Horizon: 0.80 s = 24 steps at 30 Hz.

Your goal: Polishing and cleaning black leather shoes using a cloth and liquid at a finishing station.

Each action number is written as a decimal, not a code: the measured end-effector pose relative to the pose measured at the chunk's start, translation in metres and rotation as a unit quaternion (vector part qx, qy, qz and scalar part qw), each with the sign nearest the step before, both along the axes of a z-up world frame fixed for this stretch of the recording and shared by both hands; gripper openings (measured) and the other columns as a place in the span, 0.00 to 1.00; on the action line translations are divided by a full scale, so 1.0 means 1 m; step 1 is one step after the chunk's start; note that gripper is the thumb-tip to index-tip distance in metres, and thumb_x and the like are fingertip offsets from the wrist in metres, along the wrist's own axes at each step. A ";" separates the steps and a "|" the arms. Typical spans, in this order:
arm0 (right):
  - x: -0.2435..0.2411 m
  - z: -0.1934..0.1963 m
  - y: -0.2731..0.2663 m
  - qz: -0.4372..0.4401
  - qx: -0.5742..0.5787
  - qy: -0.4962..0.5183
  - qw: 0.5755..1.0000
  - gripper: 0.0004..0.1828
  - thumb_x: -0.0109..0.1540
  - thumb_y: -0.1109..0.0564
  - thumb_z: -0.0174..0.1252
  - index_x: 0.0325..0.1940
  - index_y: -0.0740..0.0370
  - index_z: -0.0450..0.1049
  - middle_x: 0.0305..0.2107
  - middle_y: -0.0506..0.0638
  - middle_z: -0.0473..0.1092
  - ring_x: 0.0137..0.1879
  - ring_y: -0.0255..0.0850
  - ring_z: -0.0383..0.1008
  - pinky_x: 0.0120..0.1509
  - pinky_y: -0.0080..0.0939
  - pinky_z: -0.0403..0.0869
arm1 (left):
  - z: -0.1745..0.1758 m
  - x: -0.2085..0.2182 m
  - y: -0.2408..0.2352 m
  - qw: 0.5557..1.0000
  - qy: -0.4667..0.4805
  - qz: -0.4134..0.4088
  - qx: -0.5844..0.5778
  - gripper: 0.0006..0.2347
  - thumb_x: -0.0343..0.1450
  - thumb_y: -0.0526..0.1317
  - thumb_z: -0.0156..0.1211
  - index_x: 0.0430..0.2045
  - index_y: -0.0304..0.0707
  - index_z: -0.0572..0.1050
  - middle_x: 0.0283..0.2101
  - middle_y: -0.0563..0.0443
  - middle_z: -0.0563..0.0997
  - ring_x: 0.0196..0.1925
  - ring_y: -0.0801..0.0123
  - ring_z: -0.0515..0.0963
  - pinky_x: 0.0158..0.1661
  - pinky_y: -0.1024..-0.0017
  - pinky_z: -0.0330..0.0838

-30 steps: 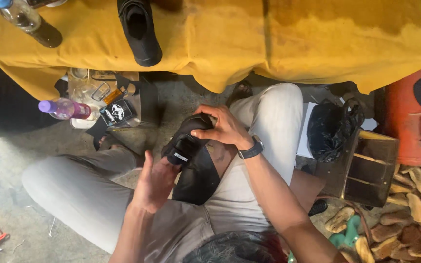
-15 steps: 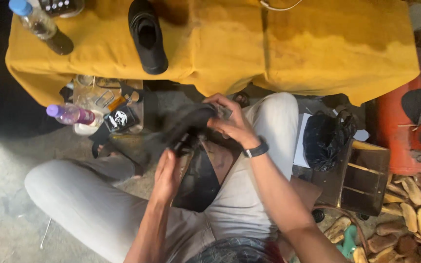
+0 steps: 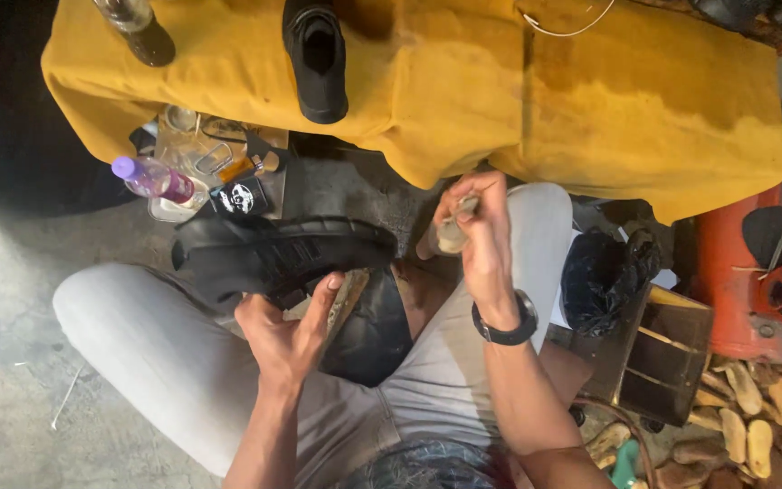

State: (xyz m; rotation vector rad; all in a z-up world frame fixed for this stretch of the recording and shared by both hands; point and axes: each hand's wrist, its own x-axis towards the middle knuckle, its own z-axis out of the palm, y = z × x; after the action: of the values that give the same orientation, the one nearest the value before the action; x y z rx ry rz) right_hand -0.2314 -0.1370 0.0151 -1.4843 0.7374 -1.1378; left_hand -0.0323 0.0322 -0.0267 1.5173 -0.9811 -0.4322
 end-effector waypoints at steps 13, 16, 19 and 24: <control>0.065 0.049 0.063 0.048 -0.156 0.126 0.978 0.16 0.57 0.61 0.72 0.48 0.64 0.79 0.39 0.56 0.78 0.43 0.49 0.81 0.44 0.43 0.80 | 0.005 0.060 -0.070 0.990 0.109 -0.085 0.022 0.27 0.83 0.45 0.47 0.07 0.39 0.60 0.14 0.50 0.63 0.22 0.68 0.60 0.31 0.66 0.59; 0.066 0.046 0.074 0.078 -0.164 0.164 0.970 0.09 0.59 0.67 0.66 0.44 0.67 0.80 0.42 0.61 0.78 0.47 0.58 0.81 0.48 0.52 0.80 | -0.023 0.073 -0.076 0.979 0.123 -0.162 -0.001 0.27 0.82 0.42 0.50 0.04 0.39 0.64 0.13 0.48 0.65 0.21 0.68 0.62 0.32 0.66 0.60; 0.067 0.045 0.083 0.087 -0.160 0.177 0.967 0.09 0.59 0.66 0.67 0.42 0.63 0.81 0.40 0.58 0.79 0.44 0.55 0.82 0.47 0.50 0.81 | -0.053 0.077 -0.072 0.963 0.167 -0.213 0.000 0.27 0.77 0.41 0.57 0.02 0.41 0.63 0.13 0.56 0.63 0.21 0.72 0.62 0.38 0.70 0.67; 0.055 0.061 0.049 -0.031 -0.180 0.205 0.961 0.16 0.59 0.60 0.70 0.51 0.62 0.79 0.45 0.59 0.78 0.51 0.54 0.81 0.51 0.52 0.80 | -0.081 0.089 -0.065 0.940 0.242 -0.239 0.007 0.24 0.76 0.43 0.60 0.03 0.43 0.66 0.07 0.51 0.64 0.10 0.66 0.60 0.36 0.70 0.71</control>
State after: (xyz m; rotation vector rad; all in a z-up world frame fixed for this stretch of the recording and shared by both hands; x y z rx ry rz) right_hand -0.1769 -0.0879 0.0762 -2.0570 0.8937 -1.0583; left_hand 0.0568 -0.0333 -0.1075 1.0897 -0.9394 -1.1052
